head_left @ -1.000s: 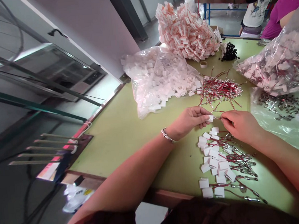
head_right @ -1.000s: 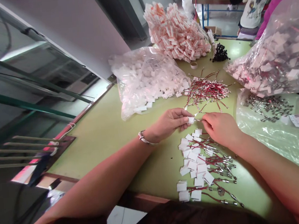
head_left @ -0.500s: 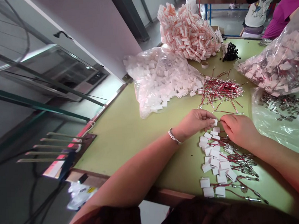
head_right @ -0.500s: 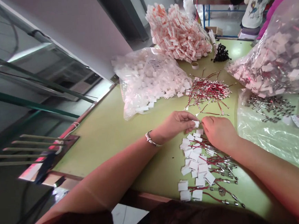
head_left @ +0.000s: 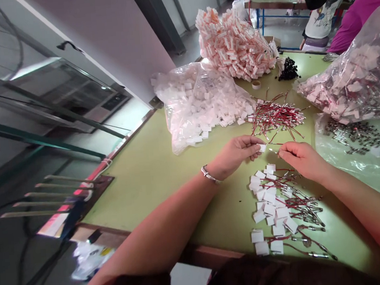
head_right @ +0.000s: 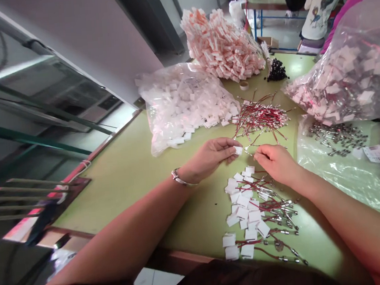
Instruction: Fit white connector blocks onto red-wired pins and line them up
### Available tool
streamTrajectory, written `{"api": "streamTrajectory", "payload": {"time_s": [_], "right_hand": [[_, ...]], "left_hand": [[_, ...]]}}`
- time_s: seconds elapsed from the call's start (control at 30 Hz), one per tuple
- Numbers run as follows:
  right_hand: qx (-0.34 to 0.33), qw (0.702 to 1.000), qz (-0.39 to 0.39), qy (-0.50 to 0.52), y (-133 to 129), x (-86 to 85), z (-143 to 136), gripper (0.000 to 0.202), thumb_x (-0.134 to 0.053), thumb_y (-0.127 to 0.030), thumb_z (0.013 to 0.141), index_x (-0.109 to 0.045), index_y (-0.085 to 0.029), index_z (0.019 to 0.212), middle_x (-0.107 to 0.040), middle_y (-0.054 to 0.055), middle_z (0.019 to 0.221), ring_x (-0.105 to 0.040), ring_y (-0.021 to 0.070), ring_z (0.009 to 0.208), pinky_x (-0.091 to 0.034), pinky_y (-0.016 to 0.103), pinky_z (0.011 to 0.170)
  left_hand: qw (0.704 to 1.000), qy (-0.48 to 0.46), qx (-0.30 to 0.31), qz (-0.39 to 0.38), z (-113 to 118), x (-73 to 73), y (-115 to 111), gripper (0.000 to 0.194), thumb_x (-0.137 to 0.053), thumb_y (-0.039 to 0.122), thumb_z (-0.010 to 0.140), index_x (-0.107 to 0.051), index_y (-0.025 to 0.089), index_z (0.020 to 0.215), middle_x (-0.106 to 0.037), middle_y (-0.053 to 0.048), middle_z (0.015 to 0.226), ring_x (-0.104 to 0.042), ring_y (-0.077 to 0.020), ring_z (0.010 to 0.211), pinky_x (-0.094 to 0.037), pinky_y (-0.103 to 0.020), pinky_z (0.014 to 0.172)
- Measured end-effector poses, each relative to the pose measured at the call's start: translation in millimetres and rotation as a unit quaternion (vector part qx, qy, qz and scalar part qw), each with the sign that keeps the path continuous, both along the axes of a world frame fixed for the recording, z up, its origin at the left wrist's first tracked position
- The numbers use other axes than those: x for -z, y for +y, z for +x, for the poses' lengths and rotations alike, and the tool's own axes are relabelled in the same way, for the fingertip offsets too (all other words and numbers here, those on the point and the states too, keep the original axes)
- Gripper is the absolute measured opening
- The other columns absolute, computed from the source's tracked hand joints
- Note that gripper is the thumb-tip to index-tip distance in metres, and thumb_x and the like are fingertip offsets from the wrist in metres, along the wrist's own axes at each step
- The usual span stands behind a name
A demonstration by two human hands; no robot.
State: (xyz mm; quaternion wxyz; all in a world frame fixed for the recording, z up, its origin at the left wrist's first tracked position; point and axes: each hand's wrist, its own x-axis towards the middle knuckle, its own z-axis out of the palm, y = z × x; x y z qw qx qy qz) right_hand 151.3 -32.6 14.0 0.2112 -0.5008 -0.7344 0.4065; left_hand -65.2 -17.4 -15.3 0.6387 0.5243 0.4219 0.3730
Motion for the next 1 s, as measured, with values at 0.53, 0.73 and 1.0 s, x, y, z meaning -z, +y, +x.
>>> {"api": "streamTrajectory", "payload": {"time_s": [0.53, 0.73, 1.0], "right_hand": [[-0.030, 0.837, -0.496, 0.228, 4.6, -7.6, 5.6, 0.015, -0.064, -0.028, 0.074, -0.057, -0.016, 0.069, -0.026, -0.011, 0.045, -0.015, 0.0029, 0.040, -0.006, 0.018, 0.037], [-0.028, 0.875, -0.443, 0.193, 5.7, -7.0, 4.4, 0.017, -0.057, -0.032, 0.078, -0.055, -0.018, 0.069, -0.027, -0.010, 0.045, -0.016, 0.0050, 0.040, -0.008, 0.021, 0.037], [0.003, 0.990, -0.125, 0.061, -1.4, -14.6, -1.1, 0.018, -0.053, -0.028, 0.079, -0.054, -0.018, 0.064, -0.040, -0.006, 0.051, -0.030, 0.0069, 0.045, -0.023, 0.023, 0.043]], "left_hand": [[0.982, 0.048, 0.077, 0.166, 3.4, -15.2, -6.3, 0.012, -0.068, 0.023, 0.075, -0.071, 0.016, 0.084, -0.066, -0.002, 0.076, -0.055, -0.0082, 0.064, -0.045, -0.020, 0.061], [0.982, 0.070, 0.070, 0.159, 2.8, -16.7, -7.1, 0.013, -0.068, 0.025, 0.075, -0.071, 0.017, 0.084, -0.067, -0.003, 0.080, -0.056, -0.0093, 0.067, -0.046, -0.021, 0.062], [0.999, 0.035, 0.017, 0.033, 4.9, -5.8, -6.5, 0.024, -0.067, 0.029, 0.078, -0.070, 0.015, 0.096, -0.060, 0.001, 0.061, -0.050, -0.0068, 0.053, -0.040, -0.018, 0.048]]}}
